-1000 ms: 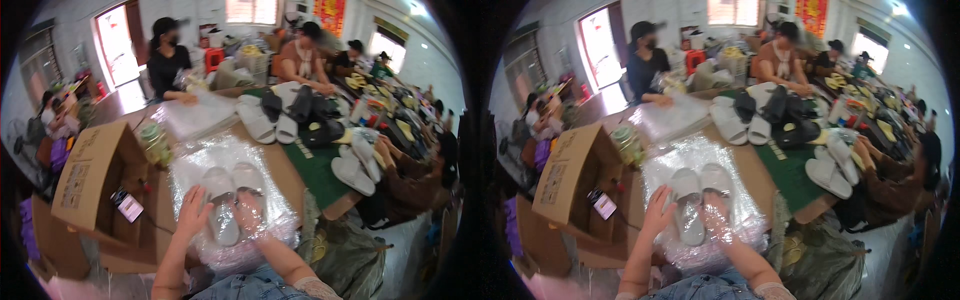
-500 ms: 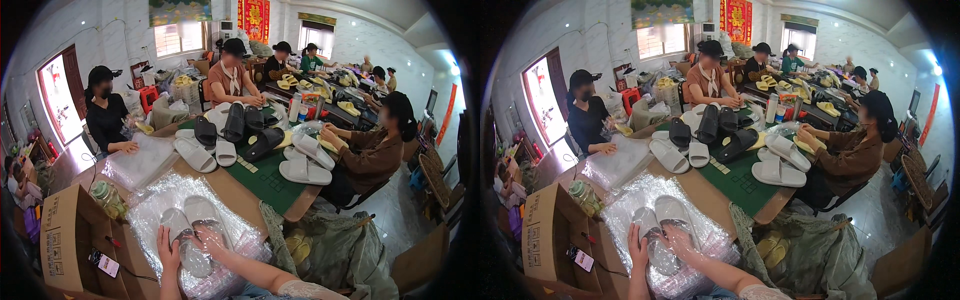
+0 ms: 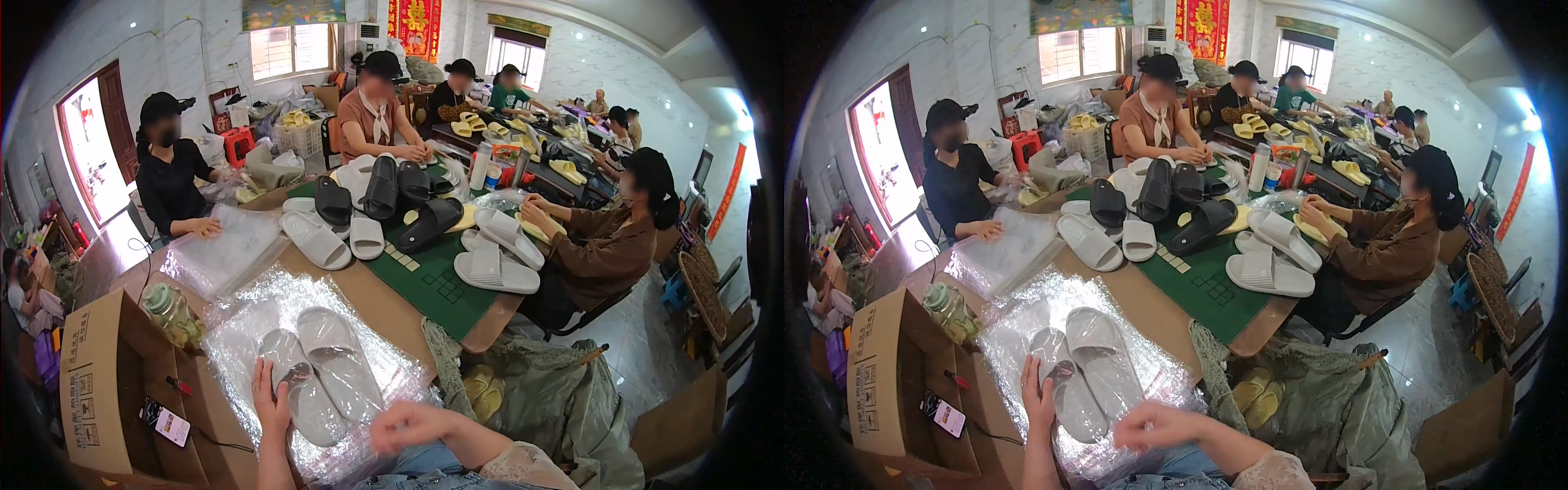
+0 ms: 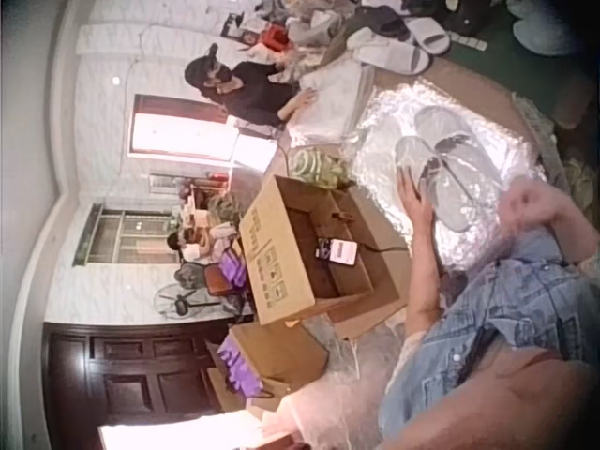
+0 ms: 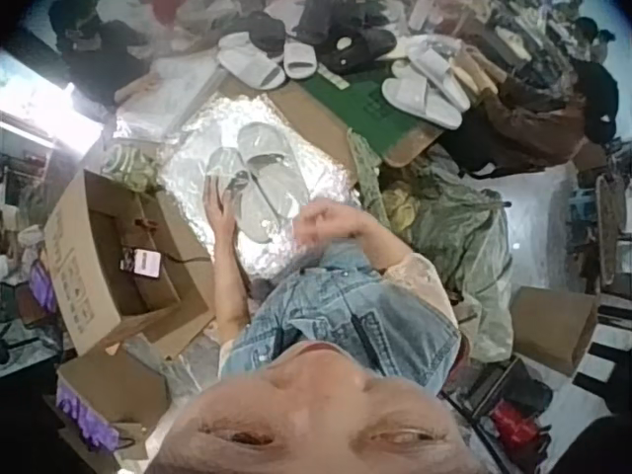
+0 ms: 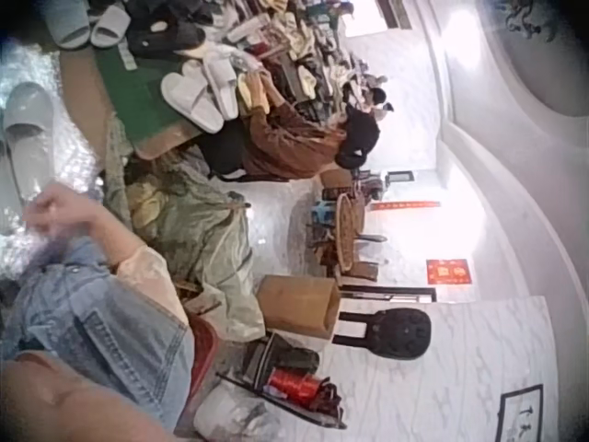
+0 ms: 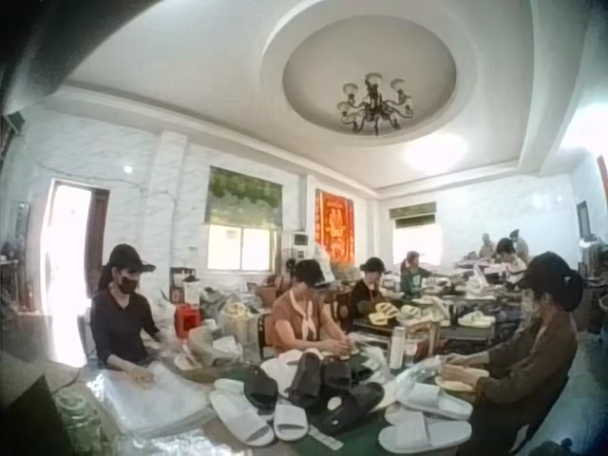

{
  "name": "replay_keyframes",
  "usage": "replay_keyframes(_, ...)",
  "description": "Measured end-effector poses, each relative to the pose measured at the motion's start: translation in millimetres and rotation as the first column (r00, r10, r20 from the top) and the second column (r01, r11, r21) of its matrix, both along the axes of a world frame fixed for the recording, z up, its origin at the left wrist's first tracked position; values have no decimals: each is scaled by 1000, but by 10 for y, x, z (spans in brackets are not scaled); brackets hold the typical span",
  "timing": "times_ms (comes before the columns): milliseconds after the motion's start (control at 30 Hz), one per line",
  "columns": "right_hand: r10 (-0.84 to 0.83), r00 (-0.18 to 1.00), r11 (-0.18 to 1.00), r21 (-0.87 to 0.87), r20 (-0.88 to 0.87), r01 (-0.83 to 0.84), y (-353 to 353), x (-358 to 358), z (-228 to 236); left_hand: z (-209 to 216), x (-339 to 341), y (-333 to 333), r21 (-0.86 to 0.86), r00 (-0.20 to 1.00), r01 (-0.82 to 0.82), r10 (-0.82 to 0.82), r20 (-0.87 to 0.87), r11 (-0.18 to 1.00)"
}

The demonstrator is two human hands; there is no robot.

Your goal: The person wraps pairs of slippers in bubble wrap at a workbench. They handle white, yellow, and black slippers, placing them on a sheet of bubble wrap, folding the wrap around them, and stacking the finished packages. Other workers are visible in the background performing similar tasks.

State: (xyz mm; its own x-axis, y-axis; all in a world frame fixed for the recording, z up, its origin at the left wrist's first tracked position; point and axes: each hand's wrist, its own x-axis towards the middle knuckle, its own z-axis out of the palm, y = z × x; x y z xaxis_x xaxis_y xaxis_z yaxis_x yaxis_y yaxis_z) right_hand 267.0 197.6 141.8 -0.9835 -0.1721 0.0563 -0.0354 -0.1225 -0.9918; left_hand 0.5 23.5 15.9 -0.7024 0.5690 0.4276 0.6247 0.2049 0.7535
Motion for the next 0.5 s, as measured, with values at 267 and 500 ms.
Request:
replay_keyframes(267, -578, 748, 221, 820, -326, 527, -40, -1263, -516, -98, -86, 33, 34, 998, 62, -61, -15, 998)
replay_keyframes(500, -612, 725, 120, 869, -317, 481, -136, -1631, -1099, -127, -101, -4, 8, 998, 63, -63, 4, 998)
